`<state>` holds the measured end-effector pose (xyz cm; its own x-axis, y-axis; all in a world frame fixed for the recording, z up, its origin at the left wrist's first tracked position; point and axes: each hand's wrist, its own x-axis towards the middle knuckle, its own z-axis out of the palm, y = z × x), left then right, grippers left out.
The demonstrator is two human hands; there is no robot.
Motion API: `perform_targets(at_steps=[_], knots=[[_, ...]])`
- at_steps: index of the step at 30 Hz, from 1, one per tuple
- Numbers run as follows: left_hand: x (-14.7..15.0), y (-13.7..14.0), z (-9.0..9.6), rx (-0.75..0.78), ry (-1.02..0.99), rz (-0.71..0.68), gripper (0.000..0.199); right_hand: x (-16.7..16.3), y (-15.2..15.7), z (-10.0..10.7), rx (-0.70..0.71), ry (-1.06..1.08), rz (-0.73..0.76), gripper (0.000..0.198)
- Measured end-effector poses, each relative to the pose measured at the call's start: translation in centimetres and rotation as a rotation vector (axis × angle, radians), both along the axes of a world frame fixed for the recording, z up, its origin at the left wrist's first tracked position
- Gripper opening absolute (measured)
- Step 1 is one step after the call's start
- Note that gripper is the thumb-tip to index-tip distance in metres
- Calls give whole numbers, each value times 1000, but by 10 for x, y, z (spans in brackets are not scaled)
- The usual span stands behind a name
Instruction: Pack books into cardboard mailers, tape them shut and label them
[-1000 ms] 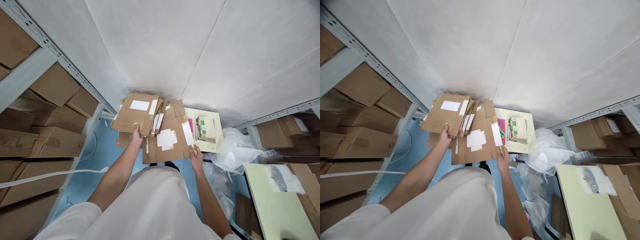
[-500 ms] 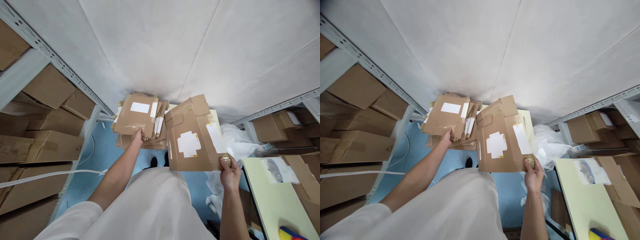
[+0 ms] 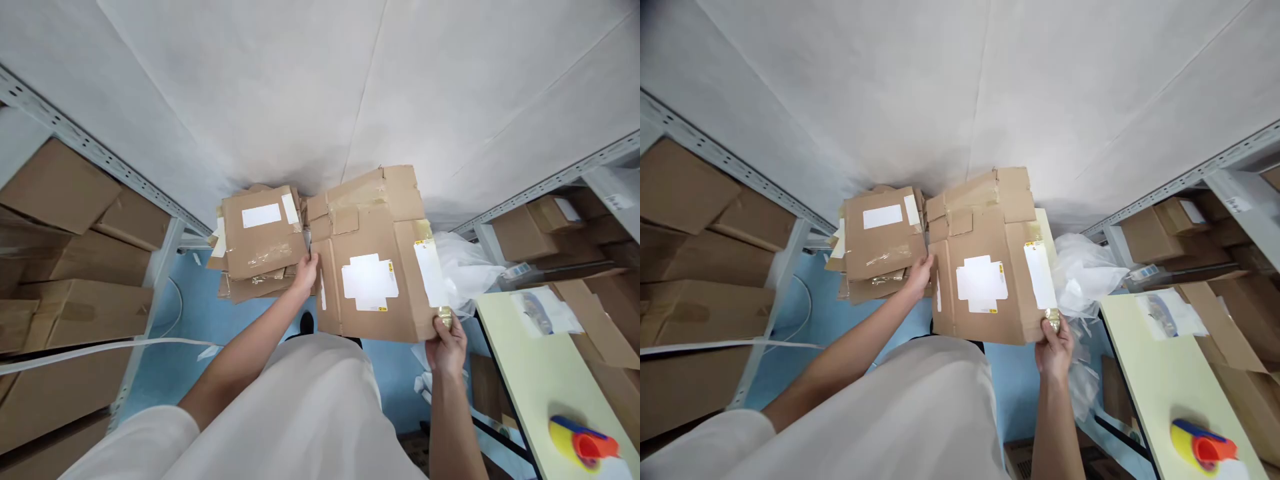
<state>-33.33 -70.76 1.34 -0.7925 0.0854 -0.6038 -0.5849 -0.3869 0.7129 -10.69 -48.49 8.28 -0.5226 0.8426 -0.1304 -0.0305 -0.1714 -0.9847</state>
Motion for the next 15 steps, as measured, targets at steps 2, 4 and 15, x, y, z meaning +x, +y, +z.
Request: perform_targets(at_steps=[2, 4, 15], knots=[[-3, 5, 8, -86, 87, -6, 15, 8, 3, -12, -36, 5, 14, 37], [-3, 14, 20, -154, 208, 7, 9, 19, 10, -22, -38, -23, 36, 37], [26, 154, 105, -146, 668, -193, 10, 113, 66, -54, -87, -64, -49, 37]])
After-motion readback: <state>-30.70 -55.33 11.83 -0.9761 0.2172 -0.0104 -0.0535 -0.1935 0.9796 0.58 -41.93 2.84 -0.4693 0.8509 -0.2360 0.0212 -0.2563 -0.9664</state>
